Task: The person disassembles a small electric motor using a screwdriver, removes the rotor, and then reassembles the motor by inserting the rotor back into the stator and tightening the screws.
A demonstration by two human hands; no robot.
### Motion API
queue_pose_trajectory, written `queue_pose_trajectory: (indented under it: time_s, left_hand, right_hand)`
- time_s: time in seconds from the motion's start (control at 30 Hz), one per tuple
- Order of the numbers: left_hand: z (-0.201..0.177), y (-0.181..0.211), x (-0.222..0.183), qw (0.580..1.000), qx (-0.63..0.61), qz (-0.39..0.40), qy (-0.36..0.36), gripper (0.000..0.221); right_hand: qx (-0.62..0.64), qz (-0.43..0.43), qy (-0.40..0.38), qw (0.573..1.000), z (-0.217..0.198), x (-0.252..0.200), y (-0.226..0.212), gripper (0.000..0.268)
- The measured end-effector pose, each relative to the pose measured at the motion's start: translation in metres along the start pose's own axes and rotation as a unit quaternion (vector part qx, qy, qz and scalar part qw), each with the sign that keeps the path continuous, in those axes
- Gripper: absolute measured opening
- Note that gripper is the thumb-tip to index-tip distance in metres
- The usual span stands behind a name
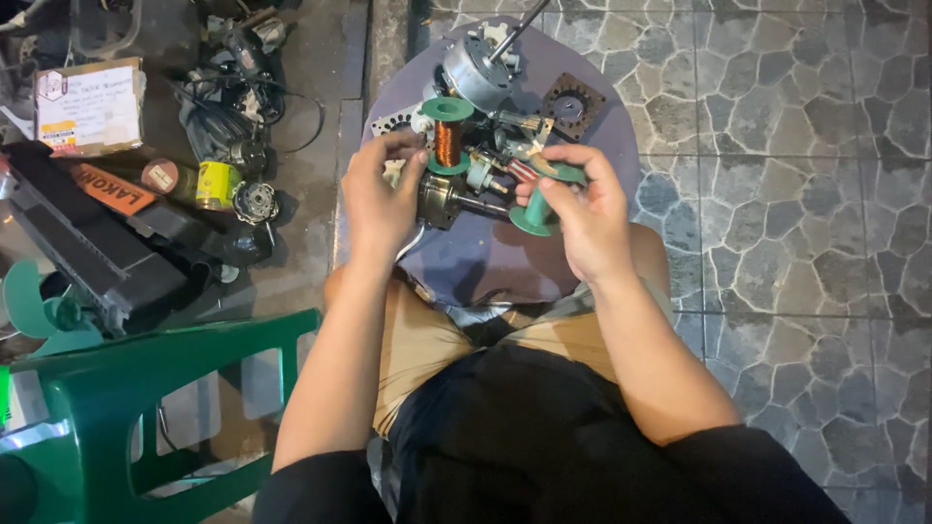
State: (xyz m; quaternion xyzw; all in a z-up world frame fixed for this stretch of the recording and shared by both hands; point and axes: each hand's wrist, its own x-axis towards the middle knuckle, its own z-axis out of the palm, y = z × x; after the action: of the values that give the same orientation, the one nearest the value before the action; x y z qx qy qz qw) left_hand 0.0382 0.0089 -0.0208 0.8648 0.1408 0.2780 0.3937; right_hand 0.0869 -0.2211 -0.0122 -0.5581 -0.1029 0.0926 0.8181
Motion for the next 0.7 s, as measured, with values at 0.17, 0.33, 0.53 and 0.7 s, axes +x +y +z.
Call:
queue_pose_trajectory:
  time_s: [0.17,0.33,0.53,0.7]
  left_hand:
    - [0.004,0.013,-0.001,0.999,-0.014,-0.022,-0.029,0.031]
    - [0.017,-0.005,0.01,1.0,0.004,0.008,-0.024,0.021]
    - [0.011,0.0,0.007,0.997,-0.064,0.033,-0.015,0.004]
    - [0.004,0.01,-0.003,0.989,-0.148,0.015,-0.001,0.006]
  right_hand:
    - [0.03,0.009,-0.002,1.0,-0.004,-0.009,0.007,0.029]
    - [0.026,0.009,-0.01,1.0,-0.005,-0.022,0.014,0.029]
    - [0.024,0.02,-0.018,0.999,-0.007,-0.039,0.008,0.031]
    - [0.029,0.023,-0.014,0.999,-0.014,-0.043,0.012,0.032]
